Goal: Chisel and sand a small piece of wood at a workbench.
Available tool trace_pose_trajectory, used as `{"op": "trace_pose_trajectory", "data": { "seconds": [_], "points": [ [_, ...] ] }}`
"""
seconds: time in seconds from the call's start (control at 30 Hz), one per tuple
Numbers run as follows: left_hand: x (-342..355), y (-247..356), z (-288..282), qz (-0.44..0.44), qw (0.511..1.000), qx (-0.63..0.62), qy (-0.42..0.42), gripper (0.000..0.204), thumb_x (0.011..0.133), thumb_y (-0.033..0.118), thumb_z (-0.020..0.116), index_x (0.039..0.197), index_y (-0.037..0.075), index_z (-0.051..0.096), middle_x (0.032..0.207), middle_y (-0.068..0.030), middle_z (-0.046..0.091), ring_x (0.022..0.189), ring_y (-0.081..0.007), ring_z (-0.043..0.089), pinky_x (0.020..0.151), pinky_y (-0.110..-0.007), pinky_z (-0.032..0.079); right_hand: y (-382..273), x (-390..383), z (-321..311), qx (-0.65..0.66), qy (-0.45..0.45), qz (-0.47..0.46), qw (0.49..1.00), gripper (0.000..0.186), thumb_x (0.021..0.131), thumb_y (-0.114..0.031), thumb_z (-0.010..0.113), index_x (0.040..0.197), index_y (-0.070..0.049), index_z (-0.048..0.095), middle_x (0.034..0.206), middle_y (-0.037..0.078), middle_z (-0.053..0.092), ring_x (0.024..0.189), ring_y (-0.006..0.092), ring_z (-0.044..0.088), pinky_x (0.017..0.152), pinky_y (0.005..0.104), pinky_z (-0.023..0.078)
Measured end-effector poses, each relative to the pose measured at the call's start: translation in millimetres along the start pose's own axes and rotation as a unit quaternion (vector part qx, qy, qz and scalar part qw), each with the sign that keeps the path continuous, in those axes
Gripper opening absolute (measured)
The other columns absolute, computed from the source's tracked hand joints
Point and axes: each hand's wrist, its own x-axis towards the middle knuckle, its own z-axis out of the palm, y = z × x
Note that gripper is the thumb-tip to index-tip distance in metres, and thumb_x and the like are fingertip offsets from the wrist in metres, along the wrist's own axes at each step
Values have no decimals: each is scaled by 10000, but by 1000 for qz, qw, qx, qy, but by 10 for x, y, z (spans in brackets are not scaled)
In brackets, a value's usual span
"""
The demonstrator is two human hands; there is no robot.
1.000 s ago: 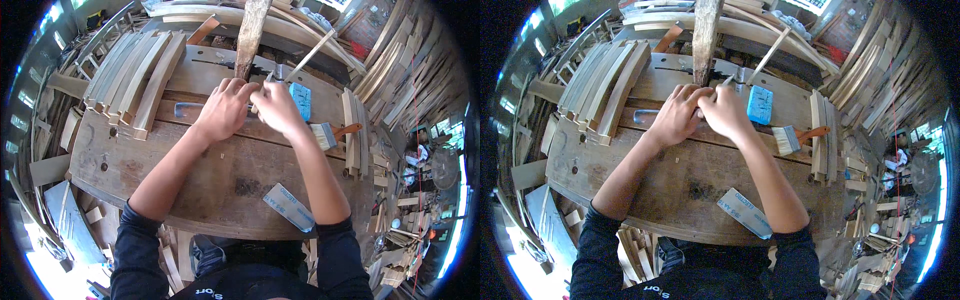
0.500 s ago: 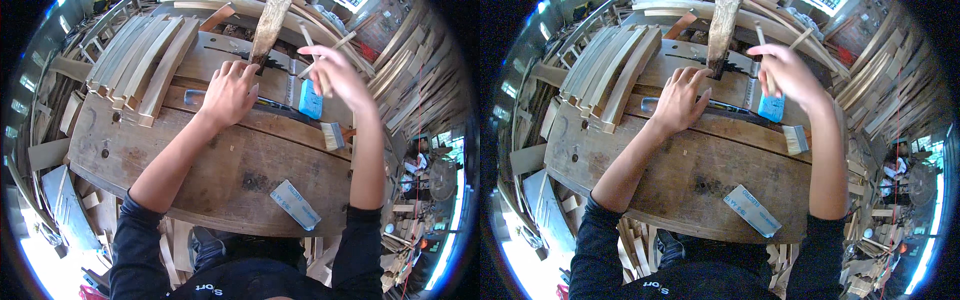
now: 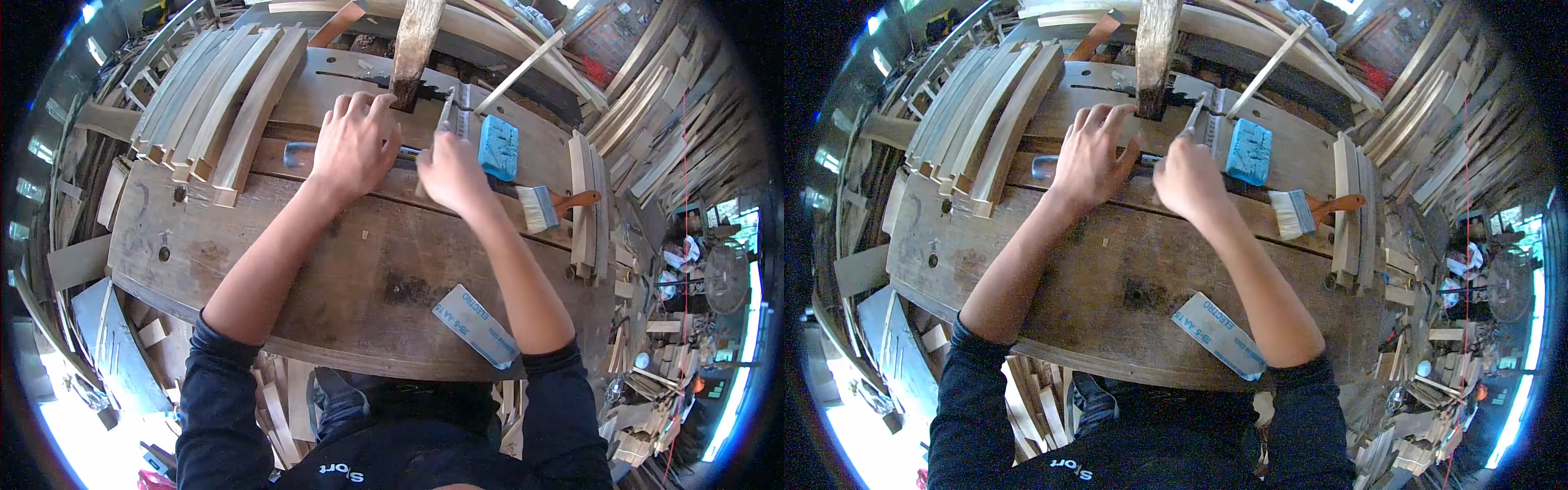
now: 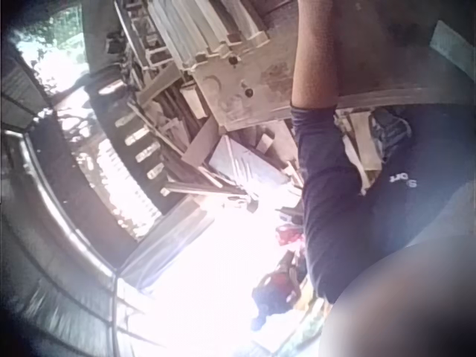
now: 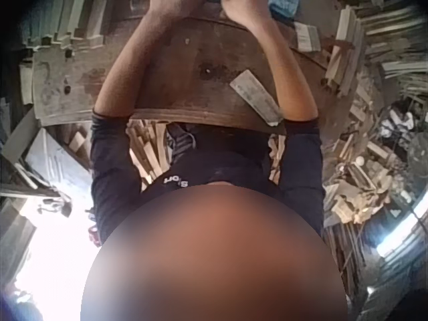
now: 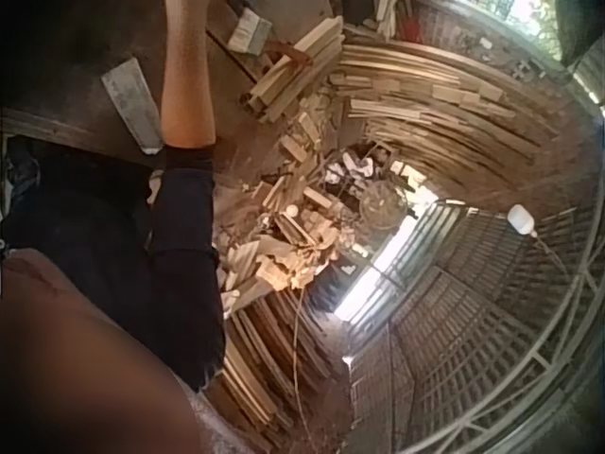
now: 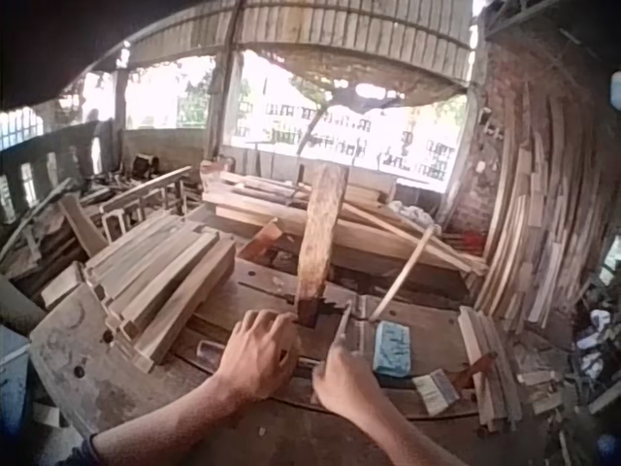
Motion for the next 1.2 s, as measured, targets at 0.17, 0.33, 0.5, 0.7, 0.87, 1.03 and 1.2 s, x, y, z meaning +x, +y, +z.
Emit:
{"op": "trace_pose_trajectory", "data": {
  "seconds": [0.17, 0.33, 0.5, 0.7, 0.87, 1.03, 1.2],
  "points": [
    [-39, -46, 24, 2, 999, 10, -32, 394, 882, 228, 592, 1245, 99, 507, 1127, -175, 562, 1067, -367, 522, 931, -461, 448, -184, 10, -70, 86, -17, 22, 996, 366, 837, -165, 584, 923, 188, 541, 752, 350, 615, 780, 465, 656, 707, 478, 545],
    [-42, -13, 6, 11, 999, 4, -38, 406, 877, 227, 593, 1250, 94, 500, 1132, -176, 568, 1073, -367, 524, 930, -464, 448, -53, 65, -40, 145, 28, 44, 988, 342, 833, -236, 586, 769, 99, 565, 800, 323, 634, 819, 450, 652, 742, 475, 527],
    [-21, 55, 15, 9, 998, 5, -59, 468, 861, 249, 607, 1281, 90, 474, 1159, -179, 557, 1101, -371, 510, 947, -465, 434, -45, 119, -74, 255, 5, 102, 962, 333, 810, -231, 599, 758, 97, 590, 763, 282, 654, 807, 394, 677, 725, 440, 533],
    [-14, 186, -116, 60, 993, -95, -46, 743, 683, 145, 707, 1362, 61, 417, 1222, -188, 525, 1167, -372, 488, 981, -461, 404, -308, 40, -231, 470, -57, 130, 871, 151, 850, -83, 585, 905, 44, 526, 667, 97, 607, 482, 132, 547, 437, 272, 430],
    [27, 250, -75, 125, 964, -227, -54, 743, 654, 48, 688, 1348, 13, 423, 1254, -189, 524, 1166, -380, 489, 1009, -453, 396, -187, -34, -332, 541, -70, 125, 828, 218, 853, -128, 550, 826, 86, 579, 704, 146, 638, 480, 172, 590, 416, 299, 435],
    [28, 364, -69, 162, 960, -223, -48, 630, 727, 66, 663, 1315, -18, 453, 1281, -220, 501, 1173, -396, 491, 1031, -450, 394, 14, -105, -395, 584, -121, 102, 796, 189, 919, -184, 497, 932, -3, 549, 749, 75, 596, 469, 107, 528, 406, 227, 348],
    [32, 437, -32, 224, 958, -157, -82, 583, 751, 61, 648, 1297, -17, 459, 1333, -212, 477, 1290, -400, 421, 1085, -457, 361, 234, -254, -480, 587, -149, 96, 790, 203, 923, -196, 462, 931, -13, 550, 705, 66, 589, 446, 105, 523, 380, 233, 329]
  ]
}}
